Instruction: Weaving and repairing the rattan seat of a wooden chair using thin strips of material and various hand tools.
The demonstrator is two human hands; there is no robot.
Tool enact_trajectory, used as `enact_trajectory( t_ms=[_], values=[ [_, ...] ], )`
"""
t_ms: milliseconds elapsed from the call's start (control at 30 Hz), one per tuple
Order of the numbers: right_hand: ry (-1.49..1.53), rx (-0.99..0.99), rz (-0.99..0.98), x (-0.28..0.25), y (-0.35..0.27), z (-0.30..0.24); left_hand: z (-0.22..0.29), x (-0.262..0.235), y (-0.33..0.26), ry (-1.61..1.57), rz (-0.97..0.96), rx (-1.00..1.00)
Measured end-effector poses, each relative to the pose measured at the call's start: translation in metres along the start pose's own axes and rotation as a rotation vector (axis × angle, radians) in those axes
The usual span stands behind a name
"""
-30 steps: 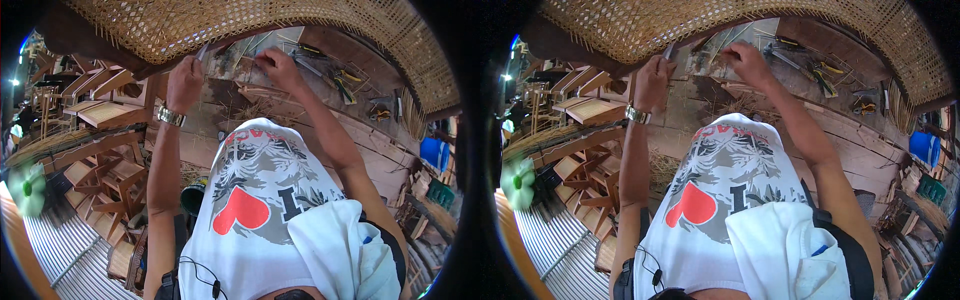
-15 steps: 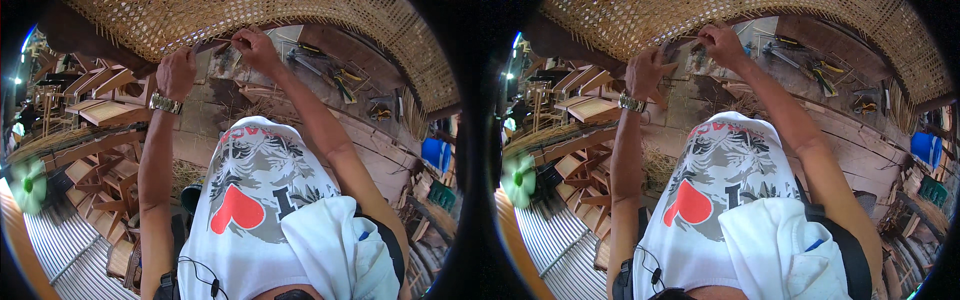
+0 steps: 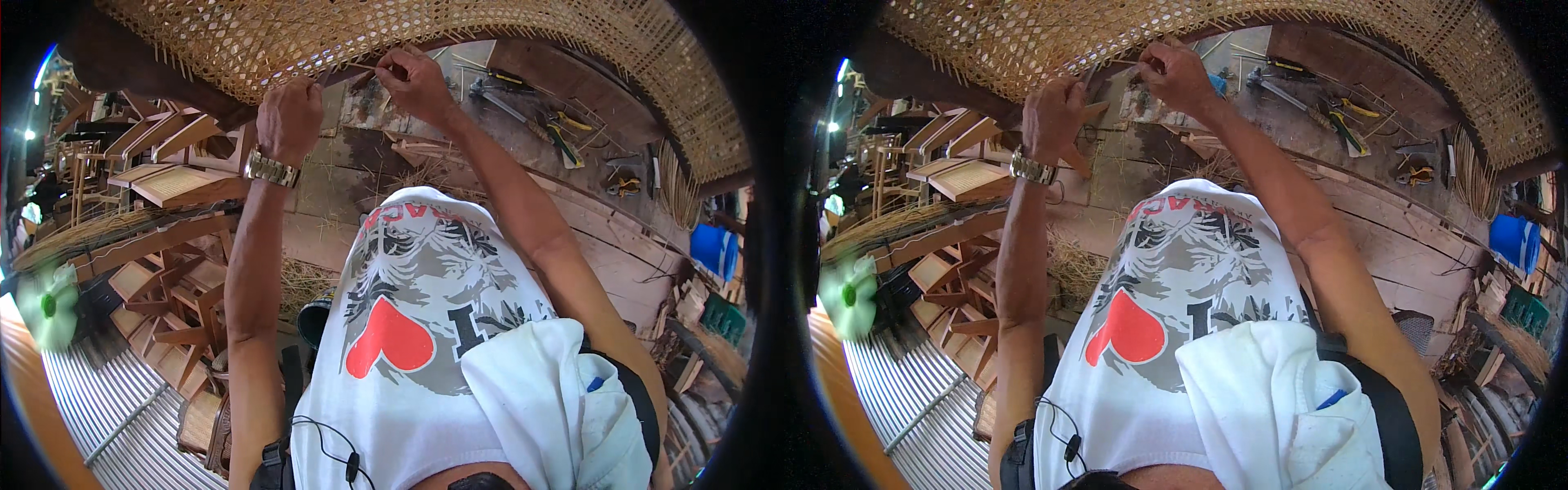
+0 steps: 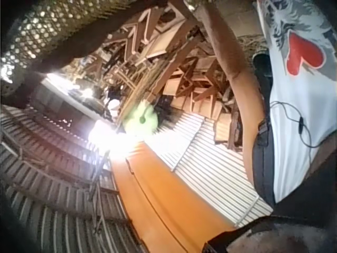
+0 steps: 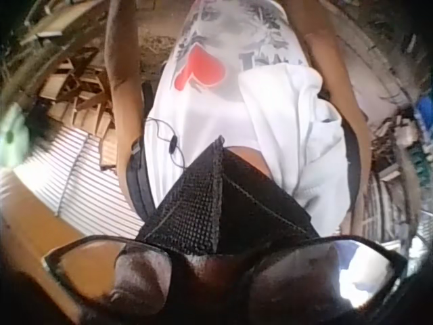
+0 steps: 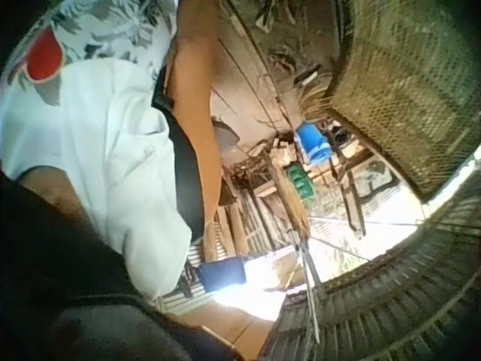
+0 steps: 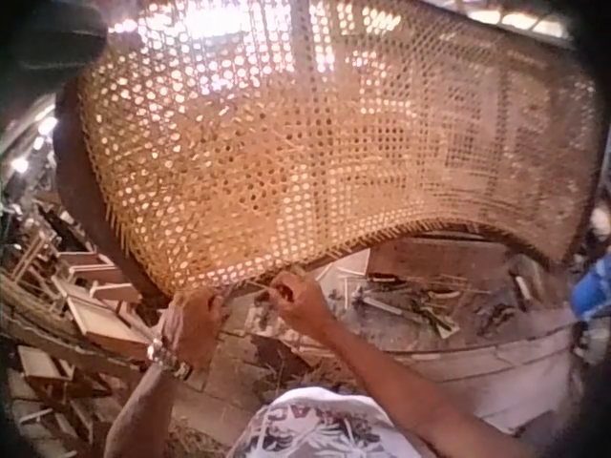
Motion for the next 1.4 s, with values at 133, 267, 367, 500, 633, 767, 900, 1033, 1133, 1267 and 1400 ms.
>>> enact_trajectory(
  t_ms=[133,267,367,500,633,767,900,1033,1133,1267,1400],
  values=[
    [-0.018,0.071,-0.025,-0.005,-0.001,0.001,-0.004,0.007,-0.004,-0.152,0.032,-0.049],
    [0.039,0.145,-0.100,-0.007,-0.001,0.002,-0.007,0.011,-0.004,-0.260,0.036,-0.090],
    [0.058,0.132,-0.082,-0.007,-0.001,0.002,-0.007,0.010,-0.004,-0.259,0.035,-0.084],
    [0.031,0.042,-0.055,-0.005,0.000,0.001,-0.004,0.006,-0.003,-0.156,0.032,-0.011],
    [0.031,0.046,-0.041,-0.006,0.002,0.000,-0.001,0.003,-0.003,-0.222,0.018,-0.046],
    [-0.020,0.004,-0.054,-0.008,0.005,-0.002,0.005,0.000,-0.002,-0.137,0.071,0.001],
    [0.011,0.037,-0.065,-0.007,0.004,-0.002,0.002,-0.001,0.005,-0.185,0.015,0.021],
    [0.042,0.084,-0.060,-0.005,0.003,0.000,-0.009,0.004,0.010,-0.552,-0.106,-0.123],
    [0.019,0.056,-0.053,-0.004,0.004,0.002,-0.002,0.006,0.007,-0.256,0.066,0.105],
    [0.046,0.064,-0.065,-0.002,0.006,0.005,0.005,0.015,0.004,-0.080,0.094,0.089],
    [0.019,-0.007,-0.017,-0.001,0.006,0.001,0.012,0.016,0.001,0.034,0.051,0.023]
  ],
)
Point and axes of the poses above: each hand's wrist, its own y-axis towards the middle knuckle, its own x-axis out of the palm, z = x × y, the point moved 3 cm from there along y, towards the middle knuckle, and after that the axes turned 1 degree about -y, right-handed, at the moved point
